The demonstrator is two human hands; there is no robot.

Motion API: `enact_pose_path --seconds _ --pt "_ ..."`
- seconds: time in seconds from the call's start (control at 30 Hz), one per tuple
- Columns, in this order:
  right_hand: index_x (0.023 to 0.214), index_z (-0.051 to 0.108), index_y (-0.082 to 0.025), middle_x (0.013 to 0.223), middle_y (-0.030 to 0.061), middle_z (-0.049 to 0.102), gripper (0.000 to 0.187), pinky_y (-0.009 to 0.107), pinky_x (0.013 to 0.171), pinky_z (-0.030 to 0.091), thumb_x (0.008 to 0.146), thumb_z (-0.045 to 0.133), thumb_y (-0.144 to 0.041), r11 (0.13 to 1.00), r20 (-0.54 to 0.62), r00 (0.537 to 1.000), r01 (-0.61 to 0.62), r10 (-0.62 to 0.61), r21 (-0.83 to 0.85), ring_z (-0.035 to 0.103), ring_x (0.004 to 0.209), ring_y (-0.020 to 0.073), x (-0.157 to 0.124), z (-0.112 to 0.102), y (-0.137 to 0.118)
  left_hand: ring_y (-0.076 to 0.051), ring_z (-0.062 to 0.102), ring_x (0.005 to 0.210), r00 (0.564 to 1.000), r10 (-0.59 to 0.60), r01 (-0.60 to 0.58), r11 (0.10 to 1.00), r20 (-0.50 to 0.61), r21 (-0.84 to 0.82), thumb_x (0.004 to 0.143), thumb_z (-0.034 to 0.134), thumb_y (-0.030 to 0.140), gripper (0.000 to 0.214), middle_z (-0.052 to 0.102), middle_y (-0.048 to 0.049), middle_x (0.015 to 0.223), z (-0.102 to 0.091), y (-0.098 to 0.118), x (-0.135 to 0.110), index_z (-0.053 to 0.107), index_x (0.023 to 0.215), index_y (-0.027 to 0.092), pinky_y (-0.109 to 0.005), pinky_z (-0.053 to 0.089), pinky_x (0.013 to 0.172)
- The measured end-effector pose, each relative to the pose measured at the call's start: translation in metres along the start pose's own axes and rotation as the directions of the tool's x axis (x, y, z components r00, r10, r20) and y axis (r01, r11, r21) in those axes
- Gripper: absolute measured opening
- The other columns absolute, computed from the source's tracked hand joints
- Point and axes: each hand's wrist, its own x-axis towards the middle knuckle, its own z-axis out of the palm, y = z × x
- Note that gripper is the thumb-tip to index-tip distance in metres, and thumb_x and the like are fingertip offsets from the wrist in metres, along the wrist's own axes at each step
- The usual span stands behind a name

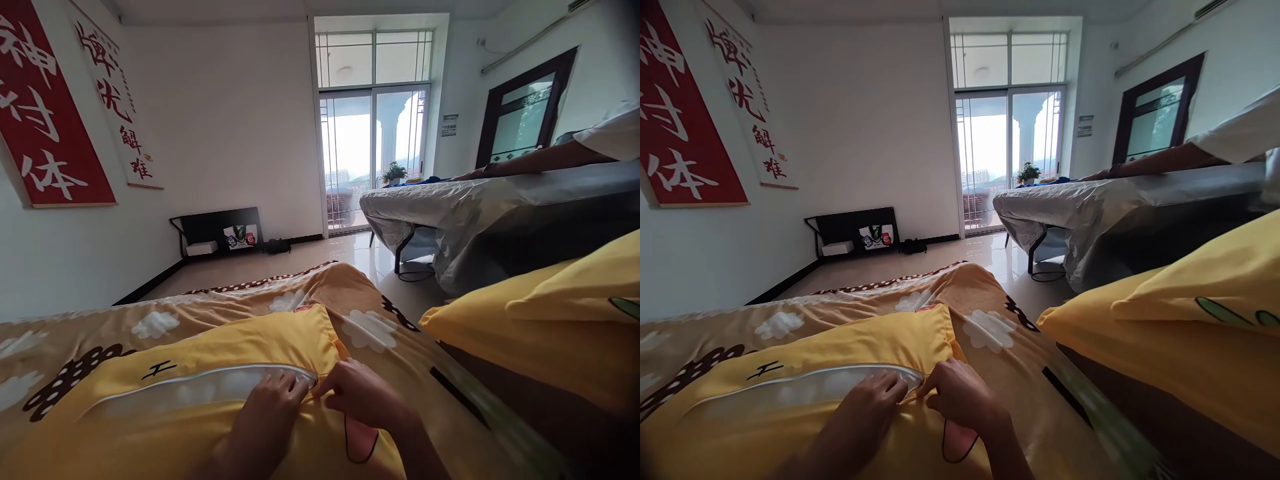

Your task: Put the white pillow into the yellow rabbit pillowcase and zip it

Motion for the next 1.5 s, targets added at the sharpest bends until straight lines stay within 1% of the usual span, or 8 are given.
enact_pose_path --seconds 0.3,0.4,0.47,0.63,0.77,0.97,1.23,1.5 --pt "0.085 0.071 -0.021 0.069 -0.0031 0.063 0.02 0.022 0.062 0.032 0.07 0.061 -0.013 0.992 -0.143 0.99 0.026 -0.008 0.123 0.053 0.065 0.0101 0.013 0.004 0.002 -0.021 0.053 0.088 0.94 0.331 -0.316 0.935 -0.078 0.161 0.078 0.049 0.017 0.02 0.062 -0.0052 0.094 -0.02 -0.008 0.019 0.061 0.093 0.017 -0.037 0.046 0.083" --pt "0.086 0.067 -0.019 0.071 0.0 0.065 0.011 0.024 0.062 0.031 0.083 0.057 -0.024 0.982 -0.337 0.925 -0.145 0.177 0.118 0.055 0.067 0.0127 0.017 0.005 -0.001 -0.021 0.052 0.089 0.93 0.349 -0.323 0.926 -0.115 0.197 0.076 0.055 0.022 0.012 0.062 -0.0046 0.09 -0.018 -0.007 0.019 0.061 0.084 0.017 -0.037 0.044 0.084" --pt "0.079 0.064 -0.018 0.074 0.0033 0.066 0.024 0.026 0.061 0.029 0.09 0.052 -0.036 0.949 -0.411 0.859 -0.309 0.306 0.062 0.055 0.069 0.0149 0.02 0.009 -0.002 -0.023 0.052 0.091 0.926 0.349 -0.311 0.922 -0.145 0.228 0.077 0.057 0.027 0.016 0.062 -0.0058 0.093 -0.012 -0.005 0.017 0.063 0.086 0.016 -0.039 0.043 0.085" --pt "0.073 0.064 -0.017 0.083 0.0072 0.068 0.03 0.028 0.059 0.024 0.084 0.057 -0.044 0.923 -0.259 0.902 -0.376 0.345 -0.082 0.055 0.076 0.018 0.032 0.032 0.0 -0.024 0.049 0.099 0.922 0.354 -0.321 0.924 -0.155 0.206 0.081 0.057 0.027 0.029 0.06 -0.0081 0.105 -0.001 -0.005 0.003 0.064 0.105 0.013 -0.039 0.041 0.092" --pt "0.076 0.065 -0.017 0.084 0.0059 0.067 0.021 0.026 0.06 0.026 0.079 0.059 -0.037 0.923 -0.262 0.894 -0.383 0.362 -0.03 0.052 0.077 0.0167 0.038 0.042 0.007 -0.025 0.049 0.099 0.937 0.315 -0.293 0.944 -0.149 0.151 0.079 0.057 0.023 0.039 0.06 -0.01 0.109 0.0 -0.007 -0.004 0.061 0.116 0.01 -0.038 0.042 0.095" --pt "0.07 0.065 -0.015 0.074 0.0025 0.063 0.012 0.024 0.058 0.028 0.074 0.059 -0.025 0.938 -0.25 0.904 -0.334 0.346 0.089 0.047 0.07 0.0124 0.036 0.035 0.008 -0.024 0.054 0.097 0.926 0.361 -0.347 0.929 -0.109 0.128 0.077 0.056 0.024 0.025 0.063 -0.0092 0.101 -0.012 -0.007 0.014 0.066 0.097 0.013 -0.038 0.043 0.093" --pt "0.058 0.062 -0.015 0.061 0.0002 0.058 0.011 0.024 0.058 0.029 0.068 0.061 -0.017 0.928 -0.284 0.887 -0.319 0.364 0.192 0.047 0.065 0.0117 0.039 0.029 0.006 -0.02 0.063 0.077 0.999 -0.028 0.022 0.985 -0.034 -0.171 0.078 0.053 0.024 0.022 0.072 -0.0068 0.082 -0.026 -0.012 0.055 0.074 0.079 0.019 -0.029 0.045 0.072" --pt "0.059 0.065 -0.014 0.061 0.0003 0.059 0.015 0.024 0.059 0.031 0.07 0.056 -0.013 0.936 -0.341 0.88 -0.258 0.33 0.24 0.049 0.066 0.012 0.036 0.022 0.003 -0.014 0.061 0.071 0.999 0.001 -0.014 0.94 -0.039 -0.34 0.076 0.054 0.018 0.022 0.073 -0.0045 0.078 -0.023 -0.015 0.067 0.076 0.08 0.015 -0.023 0.043 0.069"
